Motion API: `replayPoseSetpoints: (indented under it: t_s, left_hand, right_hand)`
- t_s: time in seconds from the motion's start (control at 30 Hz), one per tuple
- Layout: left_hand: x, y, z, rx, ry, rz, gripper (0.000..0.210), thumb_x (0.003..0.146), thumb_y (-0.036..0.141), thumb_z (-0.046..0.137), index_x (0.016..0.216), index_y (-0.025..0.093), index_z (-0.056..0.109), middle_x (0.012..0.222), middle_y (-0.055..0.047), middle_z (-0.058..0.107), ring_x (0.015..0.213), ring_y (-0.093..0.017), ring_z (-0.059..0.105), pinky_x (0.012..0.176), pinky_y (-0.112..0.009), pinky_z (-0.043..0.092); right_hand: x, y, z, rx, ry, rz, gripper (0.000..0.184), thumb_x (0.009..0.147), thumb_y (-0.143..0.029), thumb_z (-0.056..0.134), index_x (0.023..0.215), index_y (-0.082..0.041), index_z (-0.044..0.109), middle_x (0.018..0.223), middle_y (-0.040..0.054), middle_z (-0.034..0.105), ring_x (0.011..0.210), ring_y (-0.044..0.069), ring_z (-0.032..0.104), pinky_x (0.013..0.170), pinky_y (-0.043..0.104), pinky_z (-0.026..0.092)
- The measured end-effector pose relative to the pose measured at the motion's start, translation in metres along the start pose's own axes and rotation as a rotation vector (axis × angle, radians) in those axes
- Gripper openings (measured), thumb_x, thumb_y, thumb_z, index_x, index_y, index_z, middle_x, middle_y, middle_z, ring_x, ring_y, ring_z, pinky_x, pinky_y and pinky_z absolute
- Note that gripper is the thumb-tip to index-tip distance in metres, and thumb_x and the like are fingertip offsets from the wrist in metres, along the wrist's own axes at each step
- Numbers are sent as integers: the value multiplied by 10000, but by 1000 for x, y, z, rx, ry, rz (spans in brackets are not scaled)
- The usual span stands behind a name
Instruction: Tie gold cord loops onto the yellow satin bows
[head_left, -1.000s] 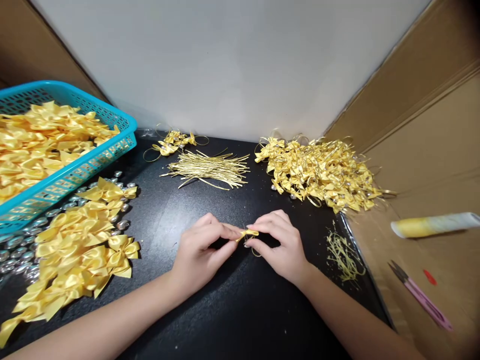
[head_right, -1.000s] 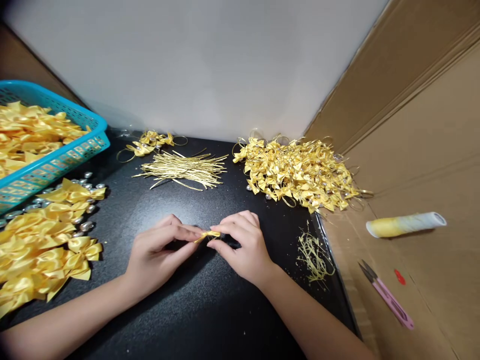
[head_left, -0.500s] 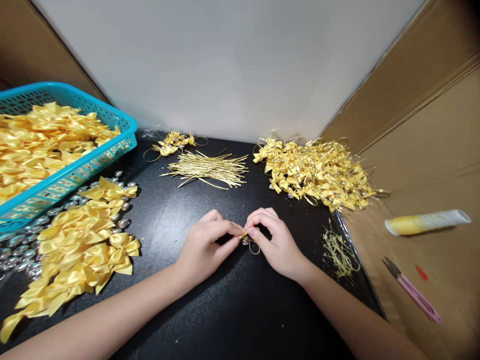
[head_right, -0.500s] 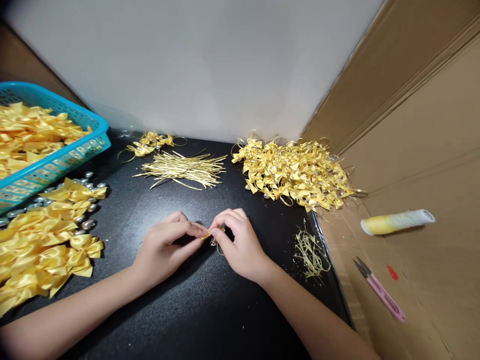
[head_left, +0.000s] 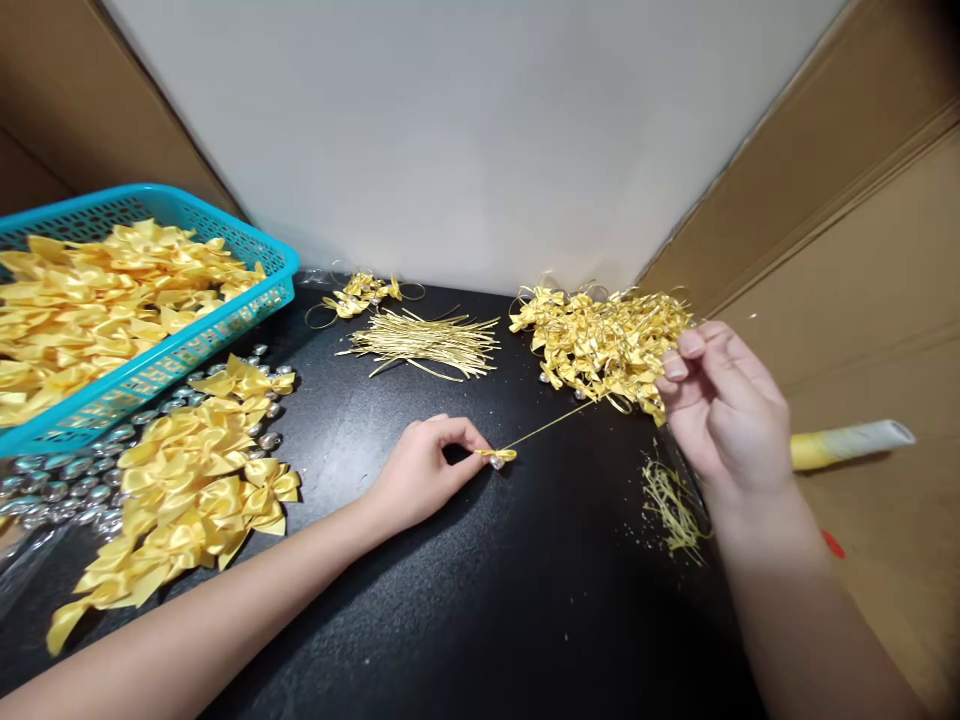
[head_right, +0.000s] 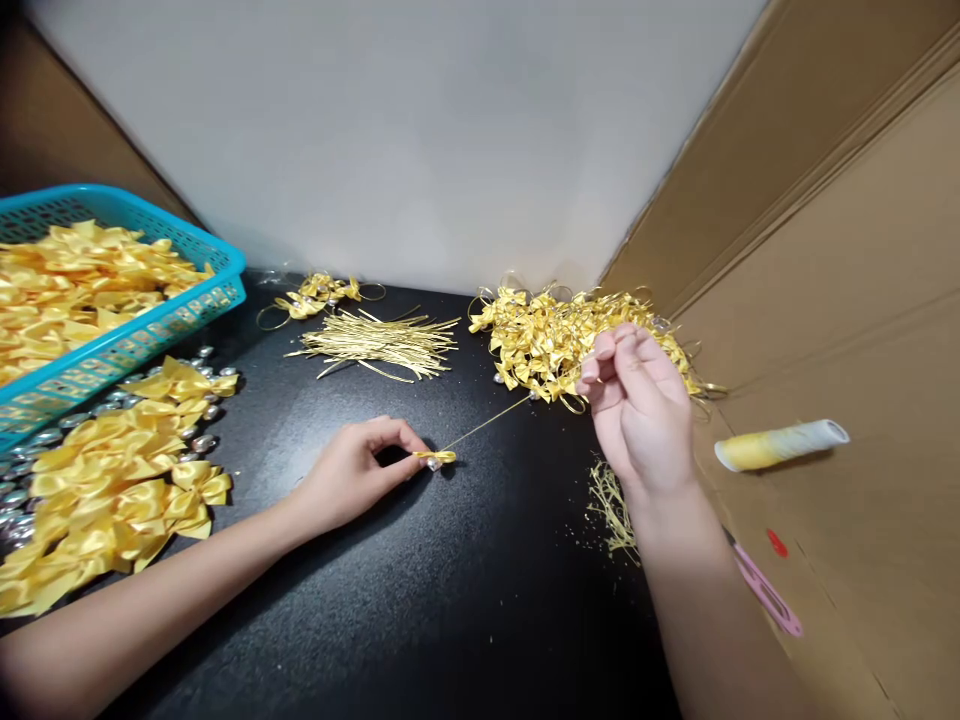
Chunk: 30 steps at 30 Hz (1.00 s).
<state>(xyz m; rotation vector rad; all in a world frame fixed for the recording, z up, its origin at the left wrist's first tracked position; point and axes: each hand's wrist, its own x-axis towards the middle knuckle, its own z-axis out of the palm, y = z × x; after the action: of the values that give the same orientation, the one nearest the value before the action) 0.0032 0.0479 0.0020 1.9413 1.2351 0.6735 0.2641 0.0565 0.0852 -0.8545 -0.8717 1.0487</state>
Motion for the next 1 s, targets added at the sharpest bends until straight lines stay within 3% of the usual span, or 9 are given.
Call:
replayPoseSetpoints:
  t_s: [0.2, 0.47, 0.57, 0.73, 0.87, 1.0]
  left_hand:
    - [-1, 1, 1, -135, -41, -28, 137, 823, 257, 603, 849, 199, 724, 758, -9, 704, 660, -135, 566, 628, -261, 416]
    - [-6, 9, 7, -1064, -164, -323, 114, 792, 257, 667, 757, 159, 619, 902, -55, 730, 785, -153, 668, 732, -290, 527]
    - [-7, 8, 9, -1278, -165, -424, 106, 784, 223, 669, 761, 158, 590, 1012, -91, 737, 840, -186, 704, 729, -298, 550]
    - [-7, 3, 9, -1352, -115, -465, 77, 823, 198, 655, 876, 150, 625, 960, -90, 750, 772, -150, 712, 699, -255, 564]
    - [-8, 1, 10, -1353, -113, -452, 214, 835, 291, 674, 994, 151, 651, 972, -102, 749, 775, -162, 714, 714, -273, 571]
    - [-10, 3, 11, -1312, -111, -440, 275, 802, 345, 720, 986, 150, 661, 959, -97, 750, 775, -166, 707, 721, -286, 563]
  right_hand:
    - [4, 4, 2, -32, 75, 35, 125, 801, -202, 709, 745, -208, 597, 703, -51, 527, 607, 40, 547, 552, 90, 522]
    - [14, 20, -5, 3, 135, 107, 149, 826, -192, 685, 724, -197, 575, 698, -51, 561, 628, 49, 594, 639, 136, 571]
    - [18, 34, -9, 8, 206, 196, 169, 811, -175, 700, 698, -177, 574, 639, -51, 569, 585, 53, 593, 612, 149, 579]
    - [20, 50, -11, -15, 268, 313, 171, 807, -157, 704, 683, -154, 586, 561, -43, 564, 529, 61, 582, 566, 156, 572]
    - [21, 54, -14, -36, 246, 296, 210, 785, -203, 740, 673, -166, 566, 556, -46, 565, 520, 71, 589, 570, 175, 580]
    - [20, 56, -14, -46, 213, 301, 221, 784, -216, 747, 677, -172, 559, 556, -47, 568, 510, 76, 591, 566, 188, 588]
